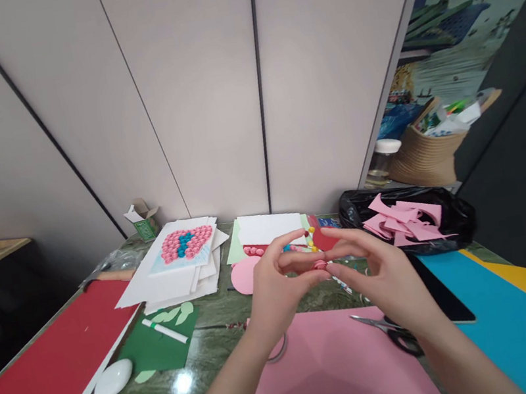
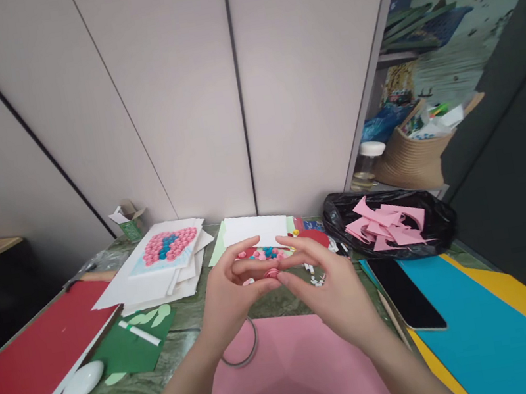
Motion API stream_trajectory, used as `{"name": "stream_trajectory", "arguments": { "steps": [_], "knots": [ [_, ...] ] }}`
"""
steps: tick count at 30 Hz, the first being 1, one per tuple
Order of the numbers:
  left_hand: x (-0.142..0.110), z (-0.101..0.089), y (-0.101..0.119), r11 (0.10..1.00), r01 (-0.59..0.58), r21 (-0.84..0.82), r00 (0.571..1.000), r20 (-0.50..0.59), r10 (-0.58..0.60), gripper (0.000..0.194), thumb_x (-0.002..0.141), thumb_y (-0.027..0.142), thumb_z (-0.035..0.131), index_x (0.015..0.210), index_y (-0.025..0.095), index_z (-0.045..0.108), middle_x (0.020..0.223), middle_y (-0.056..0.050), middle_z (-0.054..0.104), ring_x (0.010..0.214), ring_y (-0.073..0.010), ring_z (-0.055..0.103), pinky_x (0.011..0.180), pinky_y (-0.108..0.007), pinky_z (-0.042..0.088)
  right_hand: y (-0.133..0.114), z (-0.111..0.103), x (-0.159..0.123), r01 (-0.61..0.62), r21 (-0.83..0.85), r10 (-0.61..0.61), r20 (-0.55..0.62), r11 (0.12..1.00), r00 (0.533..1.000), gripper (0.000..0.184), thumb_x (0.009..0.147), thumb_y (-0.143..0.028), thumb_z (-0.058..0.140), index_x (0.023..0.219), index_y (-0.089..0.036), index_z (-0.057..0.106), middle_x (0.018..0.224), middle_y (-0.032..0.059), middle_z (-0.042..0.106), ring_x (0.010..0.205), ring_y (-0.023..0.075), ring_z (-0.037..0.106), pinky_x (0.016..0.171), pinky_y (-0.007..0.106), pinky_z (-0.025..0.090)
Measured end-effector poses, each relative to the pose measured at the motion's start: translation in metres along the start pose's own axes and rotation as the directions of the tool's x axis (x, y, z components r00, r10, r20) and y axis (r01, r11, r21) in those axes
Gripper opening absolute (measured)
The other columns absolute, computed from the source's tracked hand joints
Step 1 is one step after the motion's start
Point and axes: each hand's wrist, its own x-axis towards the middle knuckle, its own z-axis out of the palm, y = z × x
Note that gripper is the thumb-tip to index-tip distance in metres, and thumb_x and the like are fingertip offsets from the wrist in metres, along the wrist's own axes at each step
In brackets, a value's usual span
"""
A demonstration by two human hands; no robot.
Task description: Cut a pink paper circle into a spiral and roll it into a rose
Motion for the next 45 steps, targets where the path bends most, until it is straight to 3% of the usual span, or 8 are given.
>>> {"name": "stream_trajectory", "arguments": {
  "steps": [5, 13, 22, 32, 35, 41, 45],
  "knots": [
    [0.001, -0.001, 0.001, 1.0, 0.024, -0.008, 1.0, 0.011, -0.024, 0.062, 0.059, 0.019, 0.079, 0.116, 0.026, 0.054, 0.093, -0.005, 0.072, 0.079, -0.0195, 0.068, 0.073, -0.031, 0.053, 0.002, 0.0, 0.002, 0.012, 0.016, -0.012, 0.01, 1.0, 1.0, 0.039, 0.078, -0.027, 0.062, 0.116, -0.026, 0.055, 0.085, 0.0024, 0.073, 0.099, 0.0249, 0.062, 0.094, 0.047, 0.039],
    [0.004, 0.0, -0.002, 0.983, 0.111, -0.15, 0.993, 0.061, -0.103, 0.046, 0.063, 0.018, 0.076, 0.105, 0.02, 0.057, 0.088, -0.006, 0.072, 0.083, -0.0198, 0.069, 0.08, -0.035, 0.054, 0.005, 0.004, 0.004, 0.04, 0.015, -0.039, -0.06, 0.999, 0.997, 0.039, 0.076, -0.027, 0.064, 0.114, -0.025, 0.054, 0.08, 0.0017, 0.071, 0.094, 0.0237, 0.062, 0.092, 0.045, 0.038],
    [0.003, -0.003, 0.001, 0.99, 0.131, -0.044, 0.982, 0.141, -0.124, 0.038, 0.066, 0.019, 0.074, 0.101, 0.019, 0.059, 0.077, -0.005, 0.072, 0.073, -0.0184, 0.069, 0.074, -0.034, 0.054, 0.002, -0.002, 0.005, -0.005, -0.014, 0.007, 0.114, 1.0, 0.993, 0.041, 0.079, -0.023, 0.059, 0.119, -0.026, 0.051, 0.077, -0.0015, 0.067, 0.086, 0.0202, 0.062, 0.089, 0.041, 0.041],
    [0.007, -0.001, -0.007, 0.987, 0.104, -0.124, 0.992, 0.08, -0.095, 0.037, 0.064, 0.021, 0.075, 0.098, 0.018, 0.059, 0.085, -0.005, 0.072, 0.081, -0.0196, 0.068, 0.079, -0.035, 0.052, 0.009, 0.004, 0.003, 0.131, -0.133, -0.139, -0.053, 0.982, 0.989, 0.04, 0.08, -0.025, 0.06, 0.119, -0.029, 0.051, 0.081, -0.001, 0.068, 0.093, 0.0221, 0.059, 0.088, 0.041, 0.041],
    [0.006, -0.001, -0.007, 0.991, 0.084, -0.107, 0.995, 0.068, -0.077, 0.035, 0.066, 0.021, 0.074, 0.097, 0.019, 0.059, 0.084, -0.005, 0.072, 0.08, -0.0192, 0.068, 0.077, -0.034, 0.052, 0.007, 0.002, 0.003, 0.134, -0.157, -0.141, -0.034, 0.978, 0.989, 0.041, 0.081, -0.025, 0.06, 0.12, -0.03, 0.05, 0.083, -0.0017, 0.068, 0.094, 0.0215, 0.06, 0.089, 0.041, 0.041],
    [0.002, -0.001, -0.002, 0.998, 0.05, 0.043, 0.994, 0.096, -0.054, 0.032, 0.069, 0.017, 0.07, 0.099, 0.02, 0.061, 0.086, -0.007, 0.072, 0.087, -0.0227, 0.068, 0.079, -0.036, 0.052, 0.005, -0.007, 0.005, 0.113, -0.184, -0.094, 0.11, 0.976, 0.99, 0.039, 0.082, -0.029, 0.059, 0.12, -0.03, 0.051, 0.09, 0.0012, 0.068, 0.105, 0.0249, 0.056, 0.093, 0.046, 0.04],
    [0.0, 0.002, 0.0, 0.994, 0.078, -0.071, 0.994, 0.079, -0.073, 0.031, 0.067, 0.02, 0.072, 0.096, 0.02, 0.06, 0.088, -0.007, 0.073, 0.088, -0.0221, 0.068, 0.08, -0.035, 0.052, 0.006, -0.005, 0.005, 0.112, -0.115, -0.108, 0.035, 0.987, 0.993, 0.04, 0.082, -0.029, 0.059, 0.121, -0.028, 0.05, 0.086, 0.0021, 0.068, 0.097, 0.0242, 0.06, 0.09, 0.046, 0.041]
  ]
}}
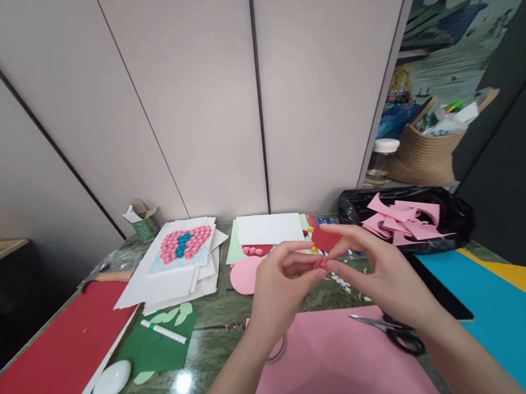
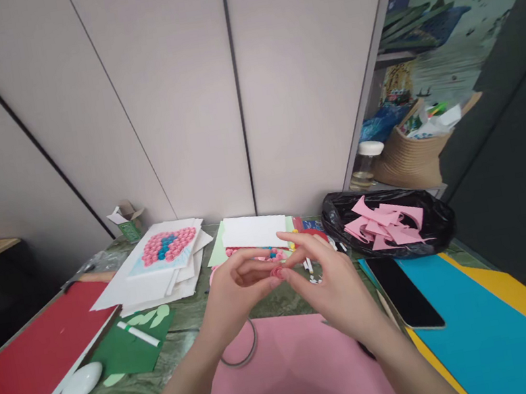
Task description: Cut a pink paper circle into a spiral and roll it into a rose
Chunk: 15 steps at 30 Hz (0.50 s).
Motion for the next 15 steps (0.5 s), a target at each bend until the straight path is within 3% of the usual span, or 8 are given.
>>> {"name": "stream_trajectory", "arguments": {
  "steps": [4, 9, 12, 15],
  "knots": [
    [-0.001, 0.006, -0.004, 0.995, -0.02, -0.094, 0.996, -0.087, 0.012, 0.032, 0.065, 0.019, 0.075, 0.094, 0.019, 0.061, 0.088, -0.006, 0.073, 0.088, -0.0205, 0.068, 0.08, -0.032, 0.053, 0.001, 0.01, -0.003, 0.062, 0.0, -0.062, -0.135, 0.998, 0.989, 0.04, 0.082, -0.025, 0.06, 0.12, -0.029, 0.05, 0.083, 0.0003, 0.069, 0.094, 0.0223, 0.058, 0.089, 0.043, 0.041],
    [-0.001, 0.01, -0.009, 0.983, -0.056, -0.177, 0.985, -0.173, 0.025, 0.028, 0.065, 0.016, 0.075, 0.088, 0.019, 0.06, 0.087, -0.003, 0.073, 0.084, -0.0171, 0.068, 0.078, -0.028, 0.053, 0.0, 0.017, -0.005, 0.238, -0.135, -0.266, -0.258, 0.962, 0.929, 0.042, 0.081, -0.016, 0.059, 0.12, -0.029, 0.049, 0.083, 0.0006, 0.068, 0.09, 0.0219, 0.054, 0.085, 0.041, 0.041],
    [-0.001, 0.008, -0.006, 0.994, -0.06, -0.09, 0.989, -0.141, 0.047, 0.028, 0.067, 0.017, 0.073, 0.092, 0.02, 0.06, 0.085, -0.004, 0.074, 0.086, -0.0185, 0.068, 0.079, -0.029, 0.052, 0.0, 0.013, -0.004, 0.265, -0.167, -0.295, -0.19, 0.95, 0.936, 0.045, 0.081, -0.015, 0.058, 0.123, -0.029, 0.047, 0.084, 0.0009, 0.067, 0.089, 0.0223, 0.053, 0.083, 0.041, 0.043],
    [-0.003, 0.004, -0.002, 0.984, -0.115, 0.139, 0.987, -0.099, 0.13, 0.028, 0.073, 0.015, 0.067, 0.099, 0.024, 0.061, 0.086, -0.002, 0.074, 0.09, -0.019, 0.067, 0.082, -0.03, 0.051, 0.0, 0.007, -0.002, 0.266, -0.169, -0.282, -0.082, 0.949, 0.956, 0.051, 0.081, -0.015, 0.057, 0.127, -0.029, 0.042, 0.087, 0.0008, 0.067, 0.092, 0.0221, 0.053, 0.083, 0.04, 0.043]
  ]
}}
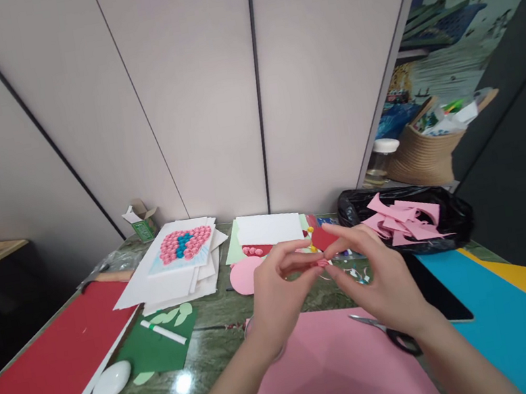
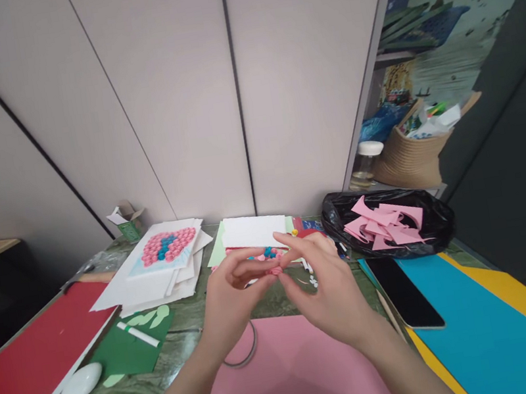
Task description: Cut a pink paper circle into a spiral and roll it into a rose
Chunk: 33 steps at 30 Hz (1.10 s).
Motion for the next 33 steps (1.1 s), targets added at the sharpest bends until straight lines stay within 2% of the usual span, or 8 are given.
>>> {"name": "stream_trajectory", "arguments": {
  "steps": [3, 6, 9, 12, 21, 28, 31, 33],
  "knots": [
    [-0.002, -0.005, 0.001, 0.944, -0.163, 0.286, 0.987, 0.059, 0.152, 0.035, 0.077, 0.014, 0.062, 0.108, 0.03, 0.06, 0.09, 0.001, 0.073, 0.092, -0.0176, 0.067, 0.082, -0.028, 0.05, 0.001, -0.005, 0.001, 0.041, -0.053, -0.036, 0.084, 0.998, 0.996, 0.055, 0.081, -0.012, 0.057, 0.131, -0.029, 0.039, 0.093, 0.0016, 0.066, 0.094, 0.0222, 0.052, 0.085, 0.042, 0.041],
    [-0.004, -0.009, -0.003, 0.805, -0.328, 0.493, 0.944, 0.163, 0.285, 0.039, 0.081, 0.015, 0.058, 0.116, 0.033, 0.057, 0.096, 0.001, 0.072, 0.092, -0.0182, 0.067, 0.079, -0.029, 0.051, 0.002, -0.006, 0.0, 0.084, -0.107, -0.071, 0.124, 0.991, 0.99, 0.059, 0.081, -0.011, 0.057, 0.134, -0.029, 0.036, 0.093, 0.0019, 0.066, 0.094, 0.0224, 0.051, 0.087, 0.043, 0.039],
    [-0.005, -0.01, -0.008, 0.679, -0.482, 0.553, 0.869, 0.205, 0.45, 0.04, 0.082, 0.015, 0.056, 0.119, 0.031, 0.054, 0.098, 0.0, 0.072, 0.09, -0.0172, 0.067, 0.074, -0.029, 0.053, 0.004, -0.006, -0.002, 0.141, -0.108, -0.135, 0.068, 0.984, 0.989, 0.062, 0.081, -0.011, 0.059, 0.135, -0.031, 0.035, 0.089, 0.0001, 0.068, 0.09, 0.0216, 0.052, 0.086, 0.043, 0.039],
    [-0.004, -0.008, -0.008, 0.651, -0.589, 0.478, 0.792, 0.182, 0.583, 0.041, 0.08, 0.011, 0.06, 0.117, 0.028, 0.053, 0.093, 0.0, 0.073, 0.087, -0.0138, 0.068, 0.076, -0.026, 0.056, 0.005, -0.008, -0.003, 0.181, -0.054, -0.182, -0.014, 0.982, 0.983, 0.066, 0.079, -0.011, 0.062, 0.135, -0.031, 0.035, 0.087, -0.0013, 0.07, 0.085, 0.0206, 0.054, 0.085, 0.042, 0.04],
    [-0.008, -0.008, -0.007, 0.729, -0.648, 0.22, 0.76, 0.129, 0.636, 0.049, 0.072, 0.003, 0.066, 0.114, 0.027, 0.057, 0.097, 0.0, 0.072, 0.087, -0.0136, 0.069, 0.077, -0.024, 0.059, 0.008, -0.013, -0.005, 0.267, 0.089, -0.256, -0.117, 0.96, 0.96, 0.07, 0.073, -0.003, 0.066, 0.132, -0.032, 0.042, 0.087, -0.0009, 0.073, 0.079, 0.0194, 0.055, 0.08, 0.041, 0.043],
    [-0.01, 0.001, -0.012, 0.842, -0.54, -0.009, 0.841, 0.041, 0.54, 0.049, 0.071, -0.001, 0.066, 0.107, 0.031, 0.061, 0.099, 0.002, 0.071, 0.083, -0.0135, 0.07, 0.078, -0.027, 0.059, 0.007, -0.007, -0.005, 0.265, 0.219, -0.221, -0.204, 0.939, 0.954, 0.066, 0.074, -0.006, 0.065, 0.131, -0.033, 0.043, 0.082, -0.0018, 0.073, 0.076, 0.0197, 0.057, 0.076, 0.041, 0.044],
    [-0.007, 0.0, -0.013, 0.812, -0.581, 0.059, 0.814, 0.028, 0.58, 0.052, 0.072, 0.0, 0.065, 0.113, 0.031, 0.056, 0.1, 0.001, 0.07, 0.083, -0.0135, 0.069, 0.079, -0.028, 0.059, 0.006, -0.005, -0.003, 0.243, 0.184, -0.207, -0.196, 0.952, 0.959, 0.067, 0.075, -0.005, 0.065, 0.132, -0.032, 0.042, 0.083, -0.001, 0.072, 0.079, 0.0201, 0.056, 0.077, 0.041, 0.045],
    [-0.004, -0.003, -0.016, 0.713, -0.653, 0.254, 0.75, 0.087, 0.656, 0.056, 0.073, 0.001, 0.064, 0.119, 0.03, 0.051, 0.097, 0.0, 0.07, 0.083, -0.0134, 0.069, 0.079, -0.028, 0.058, 0.006, -0.004, -0.003, 0.247, 0.057, -0.234, -0.169, 0.967, 0.957, 0.068, 0.075, -0.005, 0.064, 0.133, -0.03, 0.04, 0.086, 0.0008, 0.071, 0.084, 0.0208, 0.055, 0.078, 0.041, 0.044]
  ]
}}
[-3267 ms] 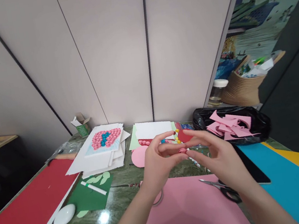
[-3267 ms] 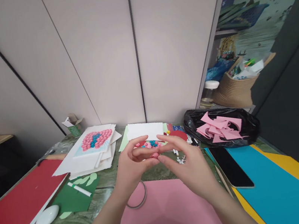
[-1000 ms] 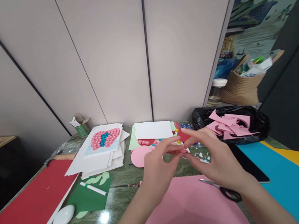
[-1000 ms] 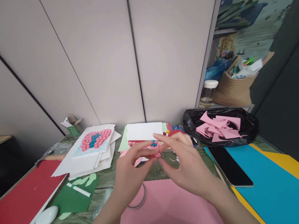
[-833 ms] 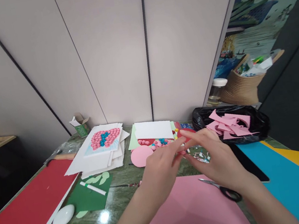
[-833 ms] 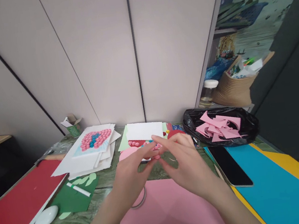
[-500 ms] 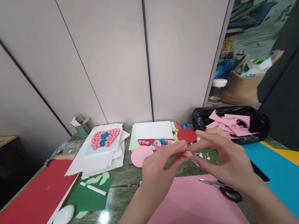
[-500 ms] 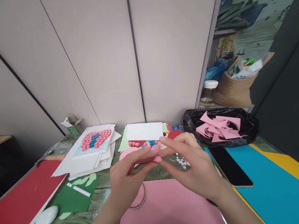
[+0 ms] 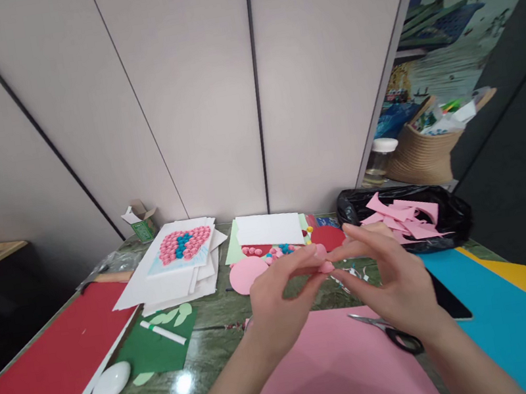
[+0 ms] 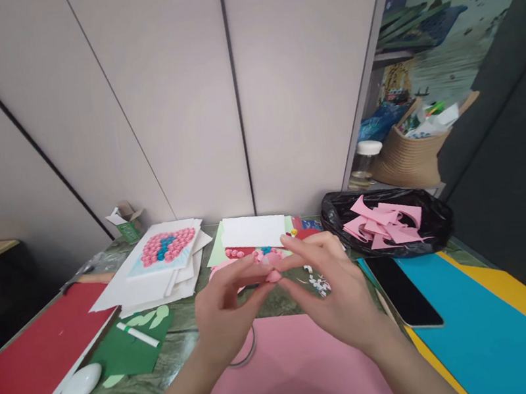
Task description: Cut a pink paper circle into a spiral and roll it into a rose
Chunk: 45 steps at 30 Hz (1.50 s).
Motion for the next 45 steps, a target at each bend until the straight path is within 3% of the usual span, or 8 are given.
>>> {"name": "stream_trajectory", "arguments": {
  "steps": [4, 10, 18, 25, 31, 36, 39, 45],
  "knots": [
    [-0.002, -0.002, -0.008, 0.886, -0.226, 0.406, 0.974, 0.115, 0.196, 0.063, 0.078, 0.003, 0.058, 0.133, 0.027, 0.037, 0.089, -0.003, 0.069, 0.081, -0.0137, 0.066, 0.07, -0.026, 0.057, 0.0, 0.003, -0.001, 0.097, -0.298, -0.075, 0.086, 0.95, 0.993, 0.048, 0.078, -0.006, 0.06, 0.121, -0.025, 0.05, 0.086, 0.0042, 0.065, 0.085, 0.0212, 0.053, 0.074, 0.039, 0.042],
    [-0.003, 0.002, -0.007, 0.776, -0.295, 0.558, 0.955, 0.151, 0.255, 0.069, 0.08, 0.002, 0.052, 0.141, 0.023, 0.025, 0.089, -0.005, 0.067, 0.08, -0.0127, 0.063, 0.066, -0.023, 0.055, 0.0, 0.008, 0.0, 0.137, -0.445, -0.08, 0.145, 0.885, 0.986, 0.019, 0.082, -0.012, 0.057, 0.097, -0.024, 0.06, 0.075, 0.0015, 0.061, 0.077, 0.0192, 0.053, 0.075, 0.039, 0.038],
    [0.003, 0.0, 0.002, 0.926, -0.249, 0.283, 0.967, 0.015, 0.255, 0.075, 0.075, 0.001, 0.06, 0.138, 0.026, 0.028, 0.096, -0.004, 0.069, 0.082, -0.0125, 0.066, 0.081, -0.03, 0.056, 0.0, -0.004, -0.002, 0.1, -0.128, -0.099, 0.008, 0.987, 0.995, 0.071, 0.074, -0.002, 0.065, 0.133, -0.031, 0.038, 0.084, -0.0013, 0.072, 0.078, 0.0191, 0.057, 0.077, 0.04, 0.043],
    [-0.003, 0.003, 0.003, 0.98, -0.191, 0.052, 0.979, -0.057, 0.194, 0.078, 0.073, 0.002, 0.064, 0.136, 0.036, 0.033, 0.1, -0.002, 0.069, 0.084, -0.0153, 0.067, 0.079, -0.033, 0.059, -0.001, -0.003, -0.003, -0.007, 0.143, 0.018, -0.074, 0.99, 0.997, 0.061, 0.076, -0.009, 0.065, 0.128, -0.033, 0.045, 0.078, -0.0016, 0.074, 0.071, 0.0195, 0.061, 0.074, 0.043, 0.046],
    [-0.002, 0.003, 0.004, 0.976, -0.208, 0.064, 0.974, -0.083, 0.213, 0.082, 0.072, 0.001, 0.065, 0.136, 0.037, 0.03, 0.089, 0.0, 0.071, 0.084, -0.0175, 0.068, 0.078, -0.034, 0.058, -0.002, 0.001, -0.003, -0.068, 0.257, 0.09, -0.073, 0.964, 0.993, 0.061, 0.077, -0.01, 0.064, 0.129, -0.031, 0.043, 0.076, -0.001, 0.073, 0.073, 0.0198, 0.061, 0.076, 0.044, 0.047],
    [0.0, -0.003, -0.002, 0.914, -0.321, 0.249, 0.947, 0.086, 0.31, 0.08, 0.076, 0.0, 0.058, 0.141, 0.033, 0.022, 0.098, -0.002, 0.069, 0.092, -0.0158, 0.066, 0.08, -0.03, 0.056, -0.001, -0.002, -0.001, 0.062, -0.09, -0.059, 0.039, 0.994, 0.998, 0.066, 0.076, -0.005, 0.062, 0.133, -0.031, 0.039, 0.083, 0.0006, 0.07, 0.081, 0.0202, 0.058, 0.077, 0.041, 0.044],
    [-0.002, -0.005, -0.004, 0.86, -0.364, 0.357, 0.931, 0.154, 0.331, 0.077, 0.078, 0.002, 0.056, 0.141, 0.029, 0.022, 0.106, -0.007, 0.067, 0.097, -0.0175, 0.064, 0.08, -0.031, 0.055, 0.001, -0.003, -0.002, 0.212, -0.346, -0.197, 0.078, 0.914, 0.977, 0.061, 0.074, -0.002, 0.062, 0.125, -0.031, 0.047, 0.08, 0.0008, 0.066, 0.078, 0.0195, 0.055, 0.074, 0.039, 0.041],
    [-0.003, 0.004, 0.005, 0.949, -0.22, 0.228, 0.974, -0.003, 0.226, 0.085, 0.074, -0.002, 0.059, 0.141, 0.032, 0.021, 0.098, -0.004, 0.067, 0.09, -0.0161, 0.065, 0.083, -0.035, 0.055, 0.0, -0.003, -0.001, 0.239, -0.38, -0.265, -0.017, 0.894, 0.964, 0.067, 0.073, -0.004, 0.065, 0.129, -0.032, 0.042, 0.074, -0.0022, 0.067, 0.07, 0.0174, 0.054, 0.07, 0.036, 0.043]
  ]
}}
